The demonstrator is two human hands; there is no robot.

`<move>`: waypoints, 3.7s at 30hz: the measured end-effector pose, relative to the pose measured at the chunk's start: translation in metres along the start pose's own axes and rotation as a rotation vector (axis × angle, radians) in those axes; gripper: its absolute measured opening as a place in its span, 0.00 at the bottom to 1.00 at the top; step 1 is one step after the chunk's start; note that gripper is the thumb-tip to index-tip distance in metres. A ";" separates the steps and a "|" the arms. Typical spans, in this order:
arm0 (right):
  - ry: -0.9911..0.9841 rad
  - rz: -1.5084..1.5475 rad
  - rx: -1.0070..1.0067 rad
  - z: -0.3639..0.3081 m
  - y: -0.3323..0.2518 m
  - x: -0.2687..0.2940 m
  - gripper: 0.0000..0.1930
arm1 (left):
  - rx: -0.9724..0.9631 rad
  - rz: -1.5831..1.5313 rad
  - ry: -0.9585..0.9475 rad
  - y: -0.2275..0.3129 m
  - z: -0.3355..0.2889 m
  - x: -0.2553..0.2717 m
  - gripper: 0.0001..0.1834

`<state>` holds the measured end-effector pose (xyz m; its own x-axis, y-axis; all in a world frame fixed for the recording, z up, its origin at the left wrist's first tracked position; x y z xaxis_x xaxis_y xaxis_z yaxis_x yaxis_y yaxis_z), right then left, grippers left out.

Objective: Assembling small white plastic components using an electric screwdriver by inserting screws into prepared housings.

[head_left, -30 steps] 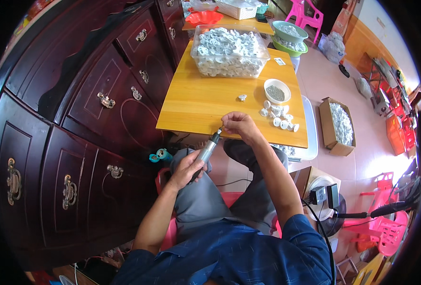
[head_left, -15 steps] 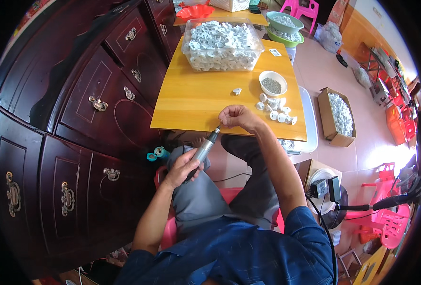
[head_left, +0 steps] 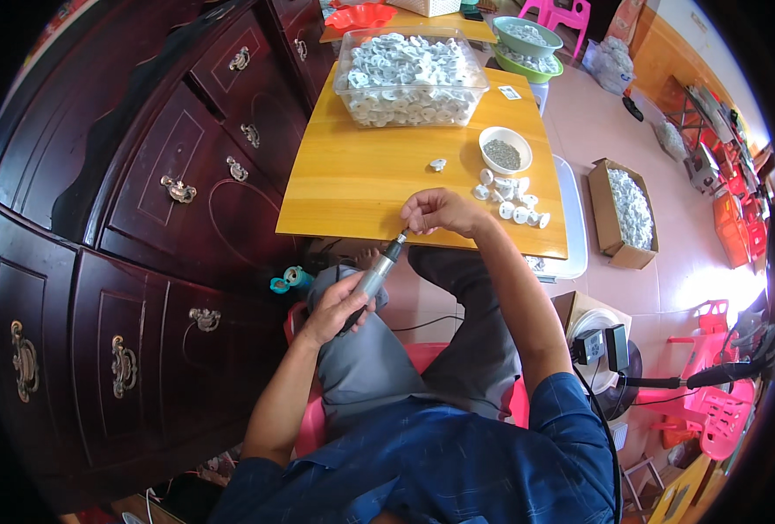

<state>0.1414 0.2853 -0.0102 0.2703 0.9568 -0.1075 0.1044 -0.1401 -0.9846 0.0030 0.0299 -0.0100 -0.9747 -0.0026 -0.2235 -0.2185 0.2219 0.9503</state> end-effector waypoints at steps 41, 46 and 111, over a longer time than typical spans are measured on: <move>0.685 -0.254 0.151 -0.024 0.005 0.019 0.16 | -0.047 0.062 0.040 0.002 0.005 -0.005 0.28; 0.670 -0.305 0.163 -0.023 0.001 -0.001 0.15 | -0.049 0.070 0.062 -0.002 0.003 -0.001 0.29; 0.799 -0.401 0.106 -0.034 0.011 -0.026 0.12 | -0.014 0.127 0.042 -0.005 0.017 -0.013 0.29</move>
<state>0.1683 0.2502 -0.0140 0.8214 0.4606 0.3363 0.2563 0.2285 -0.9392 0.0175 0.0453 -0.0158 -0.9956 -0.0161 -0.0927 -0.0941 0.2096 0.9732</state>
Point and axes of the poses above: each hand's wrist, its own z-axis towards the middle knuckle, its own x-axis out of the back of the hand, y = z × x, the point moved 3 cm from there along z, towards the middle knuckle, and after that the axes turned 1 degree about x, right-handed, at the moved point
